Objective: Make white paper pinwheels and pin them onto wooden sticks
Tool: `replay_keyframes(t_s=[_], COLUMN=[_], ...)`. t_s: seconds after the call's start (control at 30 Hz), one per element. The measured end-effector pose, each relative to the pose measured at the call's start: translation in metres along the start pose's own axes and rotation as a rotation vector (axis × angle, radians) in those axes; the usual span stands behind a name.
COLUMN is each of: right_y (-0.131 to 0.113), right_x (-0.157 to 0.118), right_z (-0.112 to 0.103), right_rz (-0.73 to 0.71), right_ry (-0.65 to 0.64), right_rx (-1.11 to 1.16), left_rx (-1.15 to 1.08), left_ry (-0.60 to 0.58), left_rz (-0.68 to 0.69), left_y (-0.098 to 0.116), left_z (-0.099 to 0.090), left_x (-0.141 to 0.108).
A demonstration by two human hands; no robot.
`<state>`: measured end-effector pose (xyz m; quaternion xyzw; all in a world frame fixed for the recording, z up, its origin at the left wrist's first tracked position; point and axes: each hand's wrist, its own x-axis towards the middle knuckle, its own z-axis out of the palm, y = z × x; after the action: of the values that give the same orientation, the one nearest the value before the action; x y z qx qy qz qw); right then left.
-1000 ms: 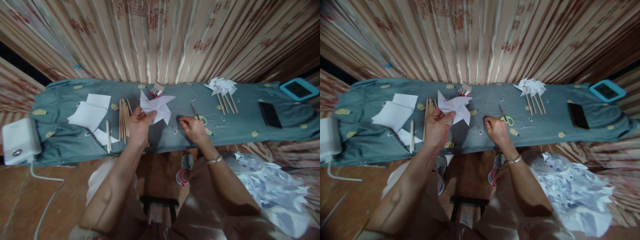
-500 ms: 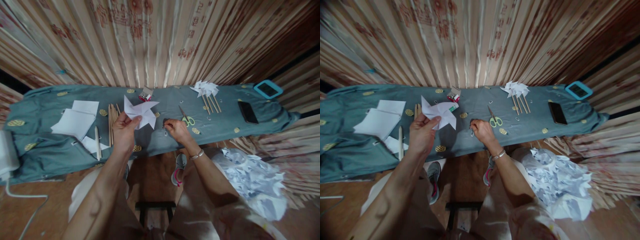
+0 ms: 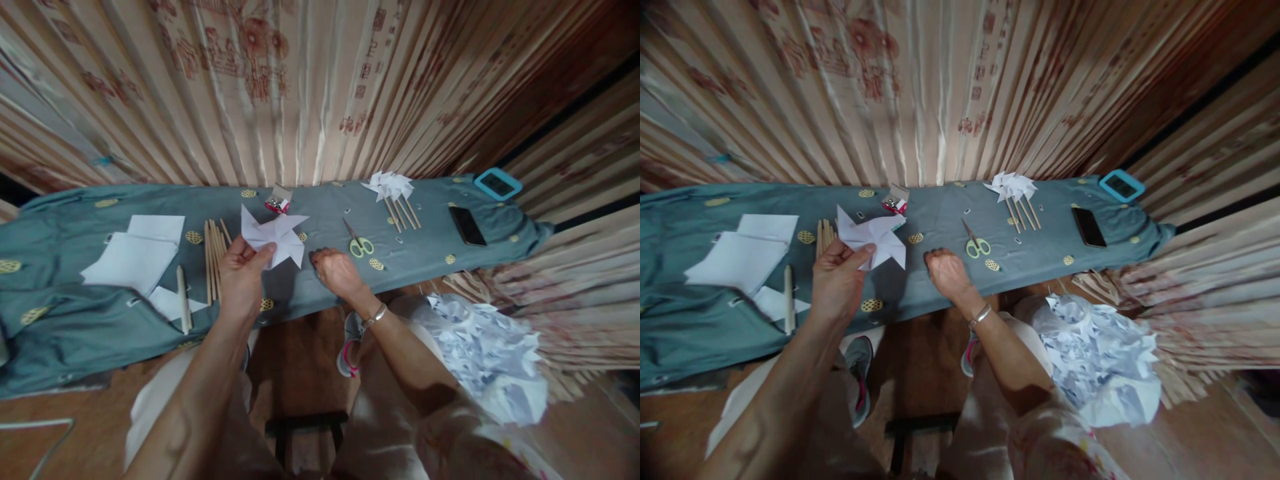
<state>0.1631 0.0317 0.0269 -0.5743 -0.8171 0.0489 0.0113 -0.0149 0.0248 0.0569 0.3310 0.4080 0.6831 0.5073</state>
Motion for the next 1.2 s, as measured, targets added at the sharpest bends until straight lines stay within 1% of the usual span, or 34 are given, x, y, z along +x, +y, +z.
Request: replay_keyframes(t_s=[0.27, 0.33, 0.4, 0.43, 0.5, 0.6, 0.67, 0.77, 0.87, 1.03, 1.2], right_y=[-0.002, -0.002, -0.002, -0.001, 0.001, 0.007, 0.012, 0.019, 0.022, 0.013, 0.002], right_x=[-0.001, 0.0, 0.002, 0.002, 0.002, 0.0, -0.003, -0.007, -0.01, -0.009, -0.004], right_z=[-0.002, 0.002, 0.01, 0.016, 0.028, 0.042, 0.047, 0.048, 0.044, 0.038, 0.041], right_rz=[0.02, 0.002, -0.01, -0.001, 0.037, 0.049, 0.038, 0.021, 0.023, 0.045, 0.035], right_ry=[0.007, 0.018, 0.07, 0.109, 0.156, 0.188, 0.21, 0.24, 0.257, 0.298, 0.292], right_rx=[0.071, 0.207, 0.437, 0.55, 0.665, 0.68, 0.67, 0.67, 0.689, 0.681, 0.62], left_rx=[-0.048, -0.035, -0.025, -0.024, -0.03, -0.054, -0.075, -0.088, -0.084, -0.068, -0.065], left_ry=[0.017, 0.005, -0.006, -0.011, -0.017, -0.022, -0.018, -0.012, -0.006, -0.02, -0.019], left_rz=[0.008, 0.022, 0.025, 0.021, 0.007, -0.008, -0.008, 0.0, 0.002, -0.009, -0.019], left_y=[0.002, 0.001, 0.0, 0.0, 0.0, 0.0, 0.0, -0.002, -0.004, -0.008, -0.01], left_z=[0.006, 0.005, 0.004, 0.004, 0.003, 0.004, 0.006, 0.008, 0.009, 0.011, 0.012], left_x=[0.0, 0.001, 0.002, 0.002, 0.002, 0.002, 0.001, 0.001, 0.002, 0.001, -0.001])
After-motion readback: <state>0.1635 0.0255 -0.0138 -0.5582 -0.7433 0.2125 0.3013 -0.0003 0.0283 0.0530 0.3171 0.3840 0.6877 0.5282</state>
